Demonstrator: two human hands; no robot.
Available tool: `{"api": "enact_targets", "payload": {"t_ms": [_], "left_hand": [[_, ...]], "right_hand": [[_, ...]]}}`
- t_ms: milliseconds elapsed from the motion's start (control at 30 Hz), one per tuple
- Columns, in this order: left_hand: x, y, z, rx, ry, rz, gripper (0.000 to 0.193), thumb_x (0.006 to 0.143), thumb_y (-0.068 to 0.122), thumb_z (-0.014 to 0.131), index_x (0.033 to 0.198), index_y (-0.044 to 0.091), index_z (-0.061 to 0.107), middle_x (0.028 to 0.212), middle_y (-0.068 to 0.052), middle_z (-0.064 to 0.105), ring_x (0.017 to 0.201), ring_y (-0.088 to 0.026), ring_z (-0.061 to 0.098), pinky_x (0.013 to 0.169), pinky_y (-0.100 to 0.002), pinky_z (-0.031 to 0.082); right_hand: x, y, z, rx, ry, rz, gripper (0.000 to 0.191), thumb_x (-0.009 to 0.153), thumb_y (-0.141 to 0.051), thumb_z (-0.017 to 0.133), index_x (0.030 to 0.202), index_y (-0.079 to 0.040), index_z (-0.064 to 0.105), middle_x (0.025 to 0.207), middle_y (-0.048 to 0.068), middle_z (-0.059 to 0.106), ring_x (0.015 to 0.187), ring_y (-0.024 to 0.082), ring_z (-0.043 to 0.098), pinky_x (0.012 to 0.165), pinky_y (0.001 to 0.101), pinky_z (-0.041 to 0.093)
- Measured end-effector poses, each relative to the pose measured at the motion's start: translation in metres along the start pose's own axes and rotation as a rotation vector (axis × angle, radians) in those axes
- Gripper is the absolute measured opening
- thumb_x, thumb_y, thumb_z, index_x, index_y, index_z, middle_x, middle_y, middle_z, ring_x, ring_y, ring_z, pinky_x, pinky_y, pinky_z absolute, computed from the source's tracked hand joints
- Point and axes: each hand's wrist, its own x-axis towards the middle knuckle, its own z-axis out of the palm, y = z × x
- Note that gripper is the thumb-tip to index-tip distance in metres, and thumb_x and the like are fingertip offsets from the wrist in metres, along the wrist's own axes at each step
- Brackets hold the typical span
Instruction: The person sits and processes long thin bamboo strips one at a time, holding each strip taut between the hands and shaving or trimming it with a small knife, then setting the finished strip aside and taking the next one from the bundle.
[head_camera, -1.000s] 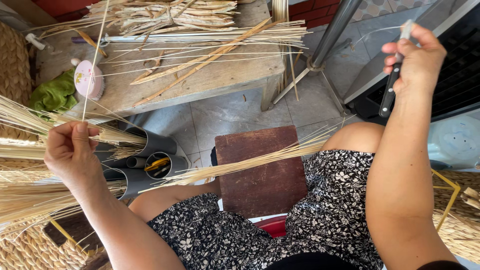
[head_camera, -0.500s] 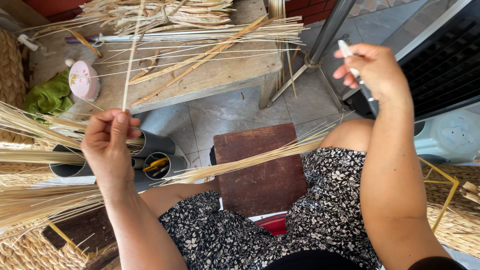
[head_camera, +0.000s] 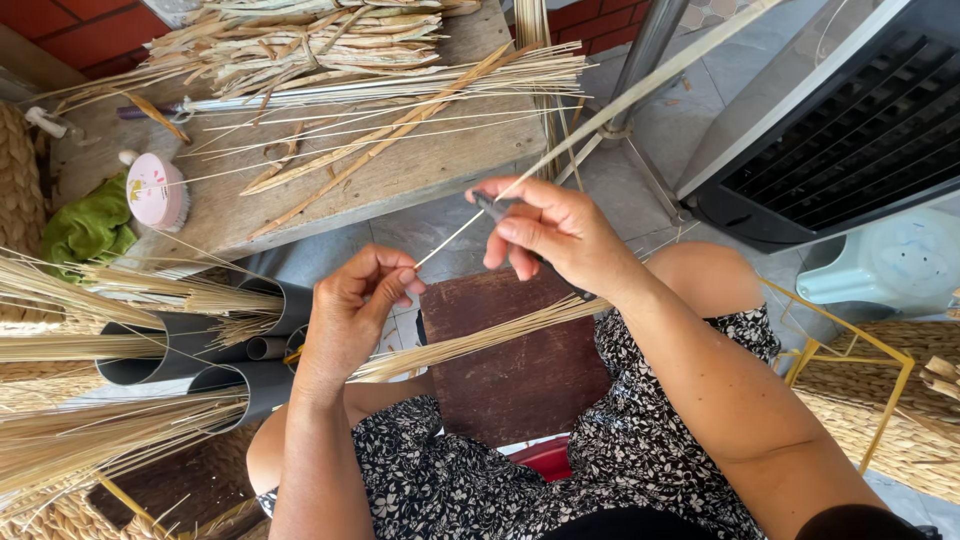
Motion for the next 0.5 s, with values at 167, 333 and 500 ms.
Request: {"api": "enact_targets", "payload": {"t_ms": [167,333,500], "left_hand": [[0.004,0.002,0.007,-0.045,-0.017,-0.009,0.014,0.100,0.013,0.065,0.108,0.004,0.071,0.087,-0.001,0.075,0.083,-0.006,0.071,0.068,-0.022,0.057],[0.014,0.004,0.040,-0.130,0.018,0.018,0.016,0.104,0.015,0.067,0.110,0.003,0.076,0.078,-0.003,0.070,0.069,-0.006,0.058,0.058,-0.022,0.046],[0.008,0.008,0.025,0.042,0.074,0.065,0.014,0.098,0.013,0.068,0.106,0.006,0.078,0.083,0.002,0.075,0.065,-0.003,0.063,0.057,-0.020,0.050]], "right_hand": [[0.000,0.018,0.006,0.010,0.034,0.087,0.035,0.107,-0.007,0.054,0.141,-0.003,0.056,0.088,0.009,0.074,0.063,0.006,0.059,0.059,0.0203,0.051],[0.001,0.031,0.023,0.020,0.007,0.094,0.035,0.106,-0.009,0.055,0.141,-0.003,0.057,0.087,0.008,0.072,0.063,0.006,0.060,0.058,0.0205,0.051],[0.000,0.023,-0.008,-0.016,0.175,0.070,0.032,0.106,-0.009,0.054,0.137,-0.003,0.061,0.090,0.009,0.074,0.062,0.006,0.061,0.056,0.0202,0.048]]}}
